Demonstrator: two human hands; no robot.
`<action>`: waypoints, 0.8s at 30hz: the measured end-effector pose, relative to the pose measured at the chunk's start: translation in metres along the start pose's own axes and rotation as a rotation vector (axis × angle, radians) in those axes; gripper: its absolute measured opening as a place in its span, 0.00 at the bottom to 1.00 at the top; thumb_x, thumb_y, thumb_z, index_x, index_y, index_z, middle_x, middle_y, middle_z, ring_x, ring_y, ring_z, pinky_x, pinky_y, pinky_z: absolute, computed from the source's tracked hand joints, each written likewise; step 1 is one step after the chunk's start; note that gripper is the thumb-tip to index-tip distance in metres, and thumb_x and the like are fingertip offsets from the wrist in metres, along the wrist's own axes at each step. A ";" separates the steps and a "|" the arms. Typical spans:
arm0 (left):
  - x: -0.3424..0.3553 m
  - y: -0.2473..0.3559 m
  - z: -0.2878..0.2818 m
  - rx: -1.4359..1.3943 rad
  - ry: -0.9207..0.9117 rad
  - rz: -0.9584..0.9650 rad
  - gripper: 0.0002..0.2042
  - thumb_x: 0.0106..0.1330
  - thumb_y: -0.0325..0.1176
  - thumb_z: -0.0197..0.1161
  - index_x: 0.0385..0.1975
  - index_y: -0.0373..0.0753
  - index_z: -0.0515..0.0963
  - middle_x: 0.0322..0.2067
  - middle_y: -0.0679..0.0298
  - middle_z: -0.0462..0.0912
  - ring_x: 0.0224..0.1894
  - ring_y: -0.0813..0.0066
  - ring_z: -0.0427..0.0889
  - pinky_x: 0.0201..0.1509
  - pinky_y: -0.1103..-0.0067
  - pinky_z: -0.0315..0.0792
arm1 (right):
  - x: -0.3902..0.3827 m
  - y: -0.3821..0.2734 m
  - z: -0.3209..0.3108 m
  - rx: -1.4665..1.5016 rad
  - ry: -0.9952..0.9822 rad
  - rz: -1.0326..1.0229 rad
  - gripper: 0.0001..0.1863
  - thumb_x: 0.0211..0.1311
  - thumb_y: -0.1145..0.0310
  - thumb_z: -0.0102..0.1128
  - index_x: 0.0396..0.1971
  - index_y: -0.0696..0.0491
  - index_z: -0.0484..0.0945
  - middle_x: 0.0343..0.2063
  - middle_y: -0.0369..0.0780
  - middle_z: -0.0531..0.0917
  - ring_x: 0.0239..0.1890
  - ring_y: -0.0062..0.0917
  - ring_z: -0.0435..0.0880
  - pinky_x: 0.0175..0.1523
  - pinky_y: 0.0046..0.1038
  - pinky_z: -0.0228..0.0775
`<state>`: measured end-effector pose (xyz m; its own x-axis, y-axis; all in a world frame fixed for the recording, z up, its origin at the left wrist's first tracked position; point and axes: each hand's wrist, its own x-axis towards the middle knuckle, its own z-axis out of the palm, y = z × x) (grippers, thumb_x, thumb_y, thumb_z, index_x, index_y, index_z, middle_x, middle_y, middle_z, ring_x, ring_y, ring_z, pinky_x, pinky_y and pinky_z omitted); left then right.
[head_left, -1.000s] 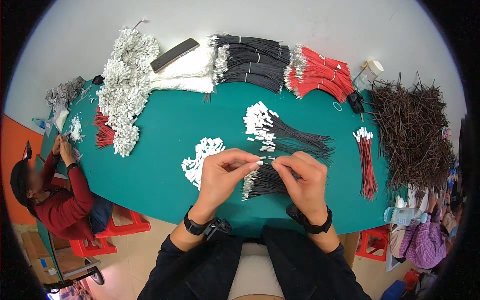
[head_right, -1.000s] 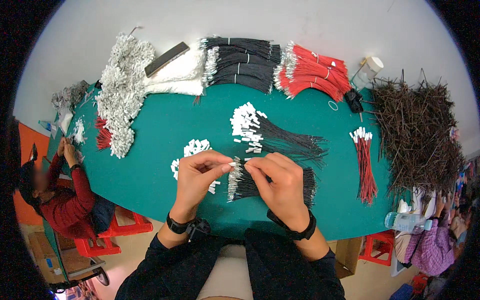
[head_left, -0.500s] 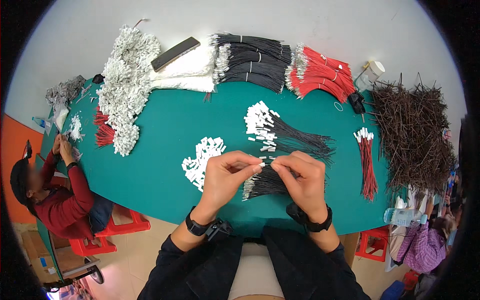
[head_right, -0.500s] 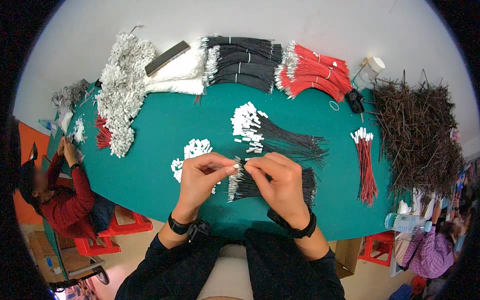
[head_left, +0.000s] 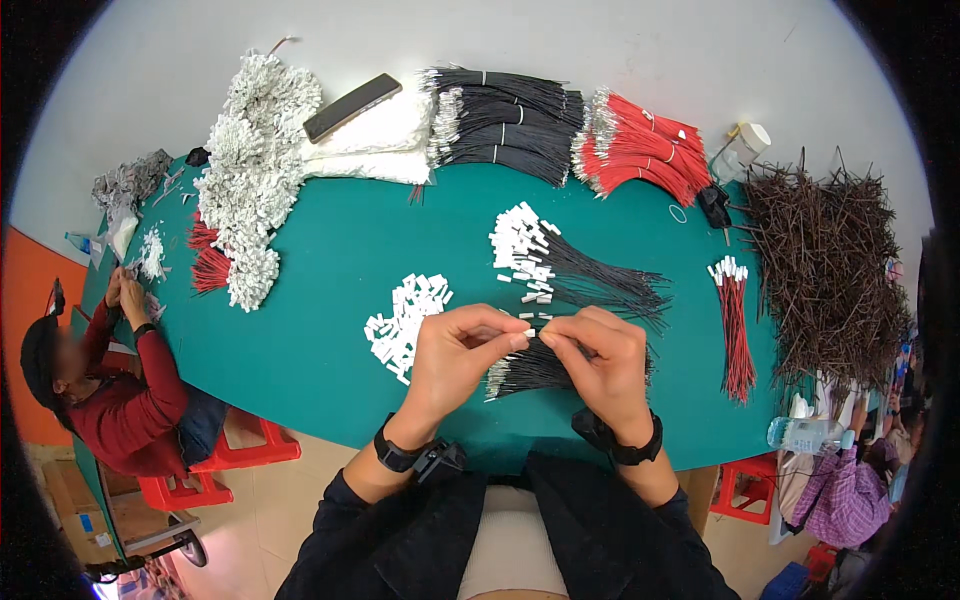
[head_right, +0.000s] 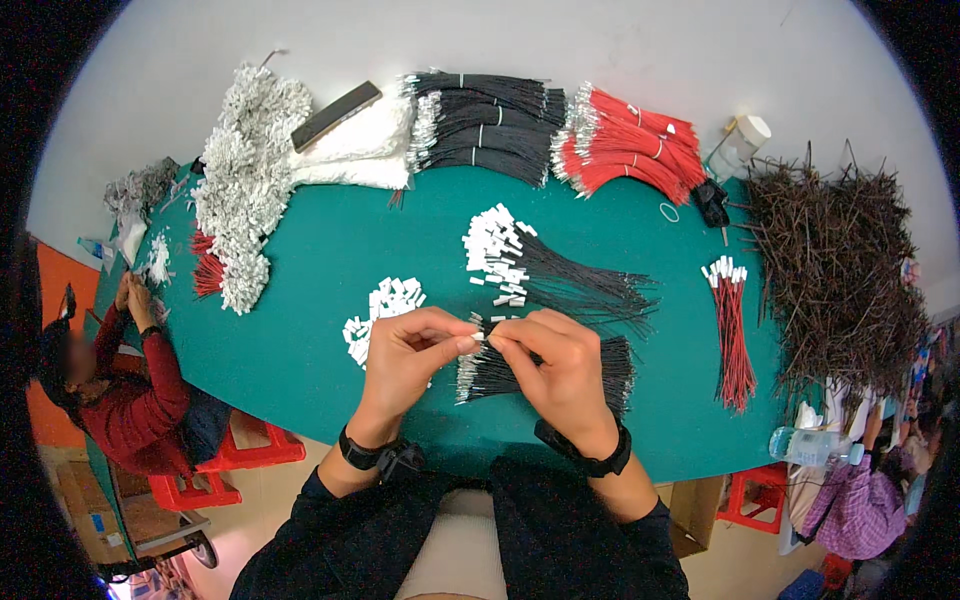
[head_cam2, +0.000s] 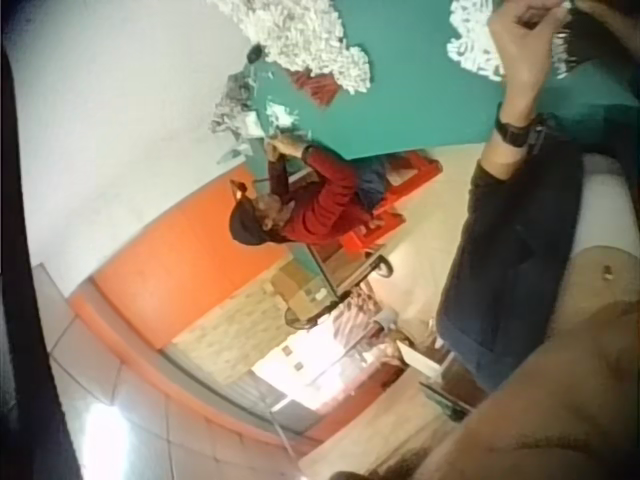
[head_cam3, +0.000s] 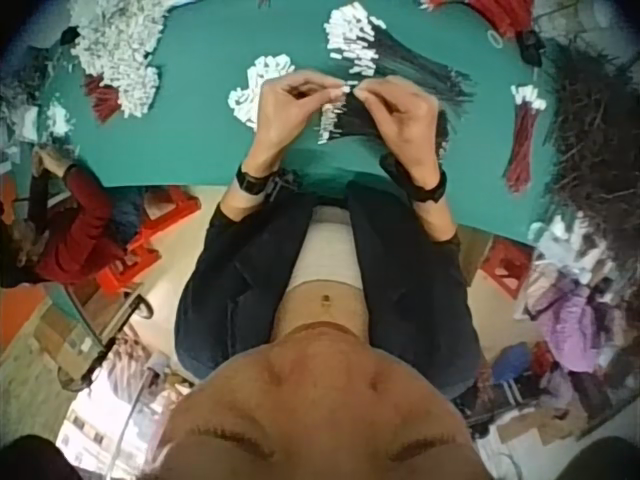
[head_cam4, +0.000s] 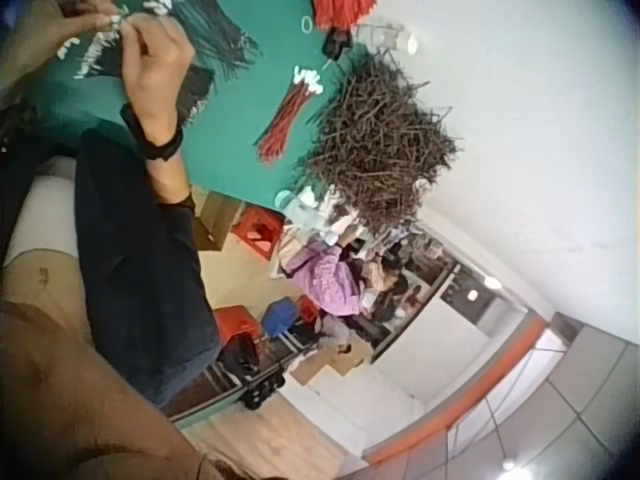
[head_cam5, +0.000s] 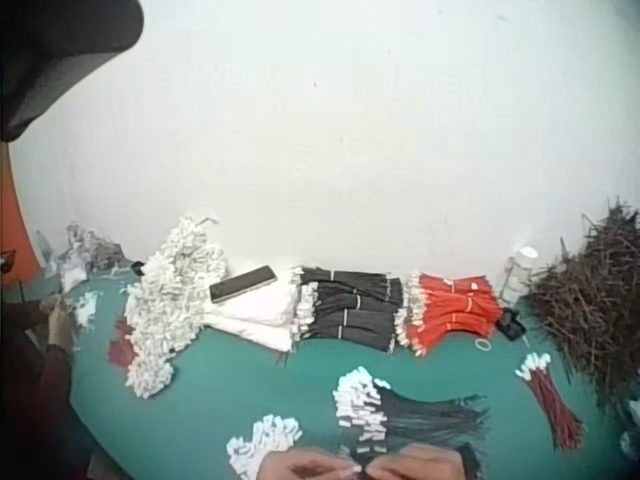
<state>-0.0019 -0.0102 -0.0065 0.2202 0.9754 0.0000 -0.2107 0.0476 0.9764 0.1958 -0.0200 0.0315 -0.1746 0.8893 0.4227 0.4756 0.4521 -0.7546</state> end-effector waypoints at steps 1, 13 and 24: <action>0.000 -0.001 0.001 0.035 -0.006 0.044 0.05 0.65 0.19 0.69 0.39 0.29 0.86 0.37 0.59 0.89 0.39 0.78 0.88 0.46 0.83 0.81 | 0.000 0.001 0.001 0.005 0.005 -0.012 0.05 0.55 0.79 0.71 0.32 0.59 0.85 0.23 0.42 0.82 0.24 0.33 0.80 0.29 0.32 0.69; 0.030 0.003 -0.013 0.343 0.063 0.110 0.11 0.65 0.20 0.68 0.47 0.33 0.85 0.44 0.61 0.89 0.49 0.74 0.86 0.53 0.76 0.81 | 0.018 0.038 -0.007 -0.419 -0.085 -0.164 0.05 0.56 0.75 0.68 0.32 0.57 0.83 0.29 0.43 0.82 0.36 0.39 0.81 0.46 0.38 0.72; 0.028 -0.032 -0.061 1.404 -0.100 0.269 0.05 0.48 0.25 0.72 0.26 0.39 0.85 0.31 0.60 0.81 0.41 0.58 0.76 0.50 0.67 0.73 | -0.015 0.049 0.014 -0.335 -0.396 -0.018 0.06 0.54 0.71 0.71 0.29 0.56 0.82 0.30 0.42 0.81 0.38 0.40 0.81 0.45 0.40 0.74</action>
<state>-0.0474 0.0286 -0.0512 0.4024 0.8990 0.1731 0.8299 -0.4380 0.3454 0.2090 -0.0104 -0.0187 -0.4676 0.8689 0.1625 0.7084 0.4783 -0.5191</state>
